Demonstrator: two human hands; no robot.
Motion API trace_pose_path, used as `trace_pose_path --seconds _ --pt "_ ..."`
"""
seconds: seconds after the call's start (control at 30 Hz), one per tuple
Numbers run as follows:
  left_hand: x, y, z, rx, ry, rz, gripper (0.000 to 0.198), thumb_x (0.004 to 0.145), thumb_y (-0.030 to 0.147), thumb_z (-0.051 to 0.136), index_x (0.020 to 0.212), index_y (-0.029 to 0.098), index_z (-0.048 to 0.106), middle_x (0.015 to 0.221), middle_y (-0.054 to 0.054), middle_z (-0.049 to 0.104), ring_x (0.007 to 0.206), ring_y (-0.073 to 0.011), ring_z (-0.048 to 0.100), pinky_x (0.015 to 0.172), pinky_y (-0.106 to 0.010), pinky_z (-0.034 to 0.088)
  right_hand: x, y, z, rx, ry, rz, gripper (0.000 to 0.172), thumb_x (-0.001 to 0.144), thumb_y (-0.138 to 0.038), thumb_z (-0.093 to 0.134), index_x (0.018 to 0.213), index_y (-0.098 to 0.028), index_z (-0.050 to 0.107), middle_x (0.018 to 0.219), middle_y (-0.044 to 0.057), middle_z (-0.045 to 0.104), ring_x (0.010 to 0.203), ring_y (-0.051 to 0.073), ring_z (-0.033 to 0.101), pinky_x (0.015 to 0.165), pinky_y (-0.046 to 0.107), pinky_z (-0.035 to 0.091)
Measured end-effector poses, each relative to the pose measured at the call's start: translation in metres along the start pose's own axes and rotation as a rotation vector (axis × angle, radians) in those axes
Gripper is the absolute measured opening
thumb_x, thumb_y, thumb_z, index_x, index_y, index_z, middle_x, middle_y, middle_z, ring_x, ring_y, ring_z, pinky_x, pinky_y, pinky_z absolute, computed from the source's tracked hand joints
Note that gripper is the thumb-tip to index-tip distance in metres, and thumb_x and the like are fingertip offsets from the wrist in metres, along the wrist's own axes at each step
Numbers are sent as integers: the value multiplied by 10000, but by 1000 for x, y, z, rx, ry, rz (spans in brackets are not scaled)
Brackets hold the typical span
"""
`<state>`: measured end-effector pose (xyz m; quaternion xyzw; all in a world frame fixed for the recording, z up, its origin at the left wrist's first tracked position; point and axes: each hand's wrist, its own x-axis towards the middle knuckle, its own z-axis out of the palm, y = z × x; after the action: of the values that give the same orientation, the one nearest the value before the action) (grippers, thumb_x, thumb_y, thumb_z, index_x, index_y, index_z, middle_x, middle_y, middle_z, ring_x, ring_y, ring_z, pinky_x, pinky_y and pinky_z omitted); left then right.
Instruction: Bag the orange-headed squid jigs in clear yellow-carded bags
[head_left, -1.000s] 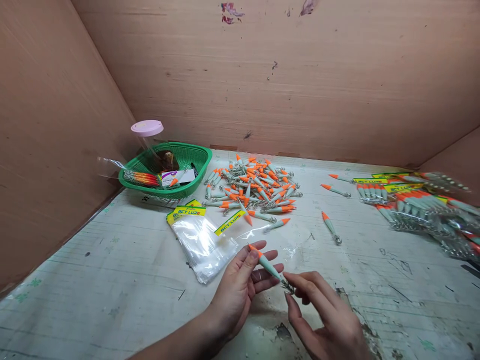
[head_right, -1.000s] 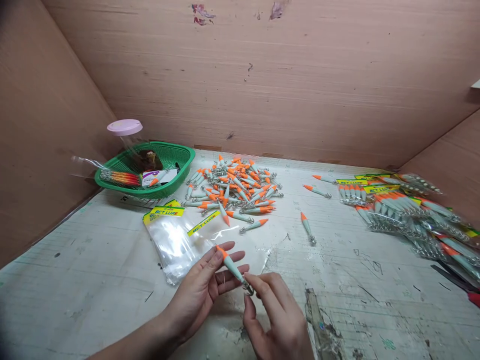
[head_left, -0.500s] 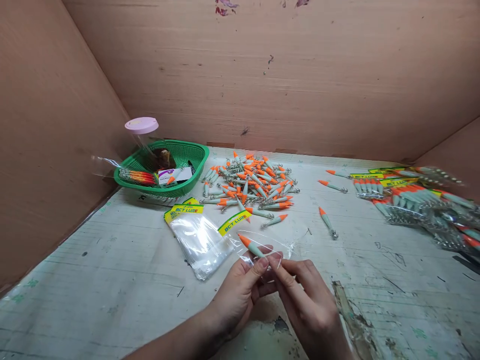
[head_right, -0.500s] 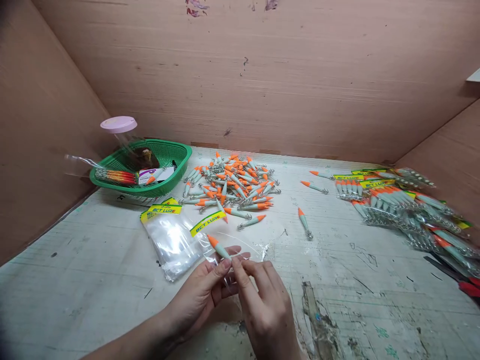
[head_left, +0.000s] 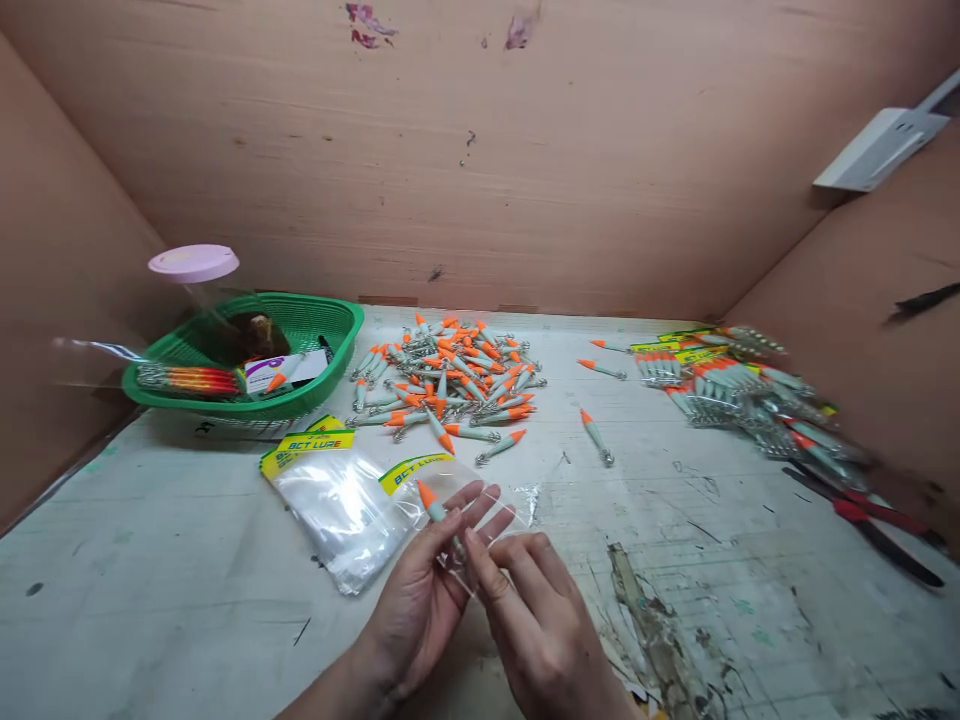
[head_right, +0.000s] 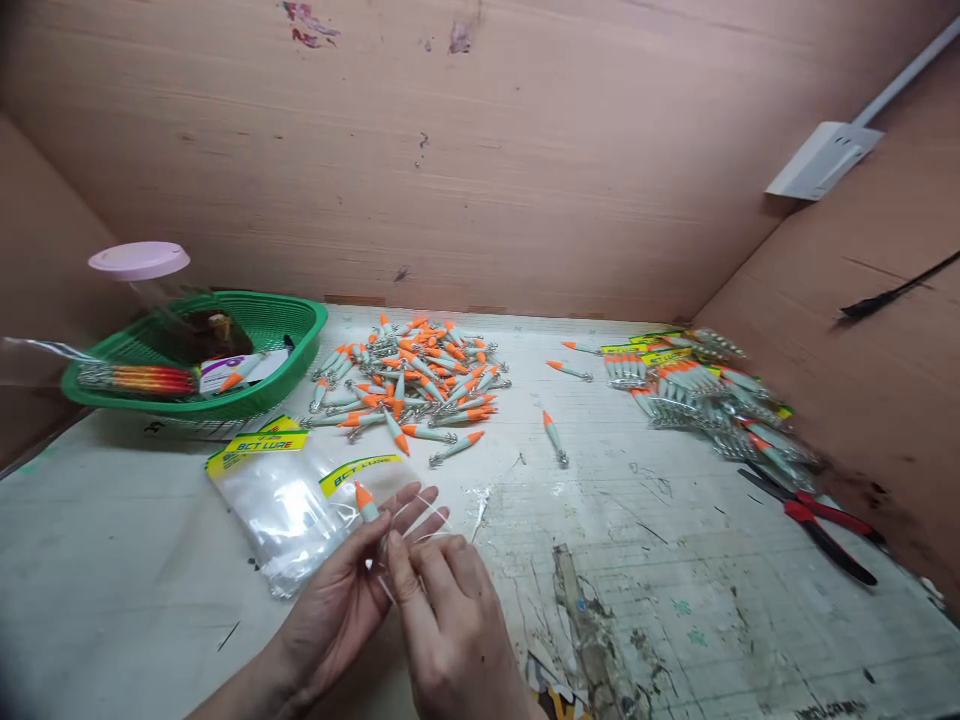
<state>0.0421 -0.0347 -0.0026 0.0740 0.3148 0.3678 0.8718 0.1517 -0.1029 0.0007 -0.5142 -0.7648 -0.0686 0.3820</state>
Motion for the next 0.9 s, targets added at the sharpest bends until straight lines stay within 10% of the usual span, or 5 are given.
trace_pose_path --seconds 0.13,0.27,0.47,0.63,0.9 --pt "2 5 1 29 79 19 338 887 118 484 1223 118 515 1223 -136 632 1071 -275 628 873 -391 562 -7 37 -33 84 62 59 396 855 -42 496 1225 -177 534 975 95 616 908 196 574 734 332 531" --pt "2 6 1 50 76 14 315 883 132 502 1195 99 537 1214 -144 635 1077 -300 621 864 -419 572 -19 130 -64 -403 -106 158 248 903 -141 447 1103 -171 589 905 98 617 850 209 593 685 338 529" --pt "5 1 0 26 104 -22 269 863 101 520 1123 55 575 1099 -177 683 1045 -291 640 888 -412 559 -27 206 -55 -501 -302 93 350 872 -59 360 1059 -160 638 902 110 645 810 200 596 604 293 510" --pt "6 3 0 22 95 -17 251 853 122 550 1092 59 594 1130 -181 669 1060 -294 632 899 -411 551 -28 180 -52 -518 -316 -14 354 883 -36 352 1066 -137 639 926 131 653 843 210 590 676 327 520" --pt "12 13 0 -30 128 60 232 875 127 519 1090 66 583 1094 -171 682 1047 -283 642 888 -391 553 -25 63 -79 -28 -294 -127 253 925 -163 453 1111 -200 620 958 90 672 854 164 646 711 243 551"
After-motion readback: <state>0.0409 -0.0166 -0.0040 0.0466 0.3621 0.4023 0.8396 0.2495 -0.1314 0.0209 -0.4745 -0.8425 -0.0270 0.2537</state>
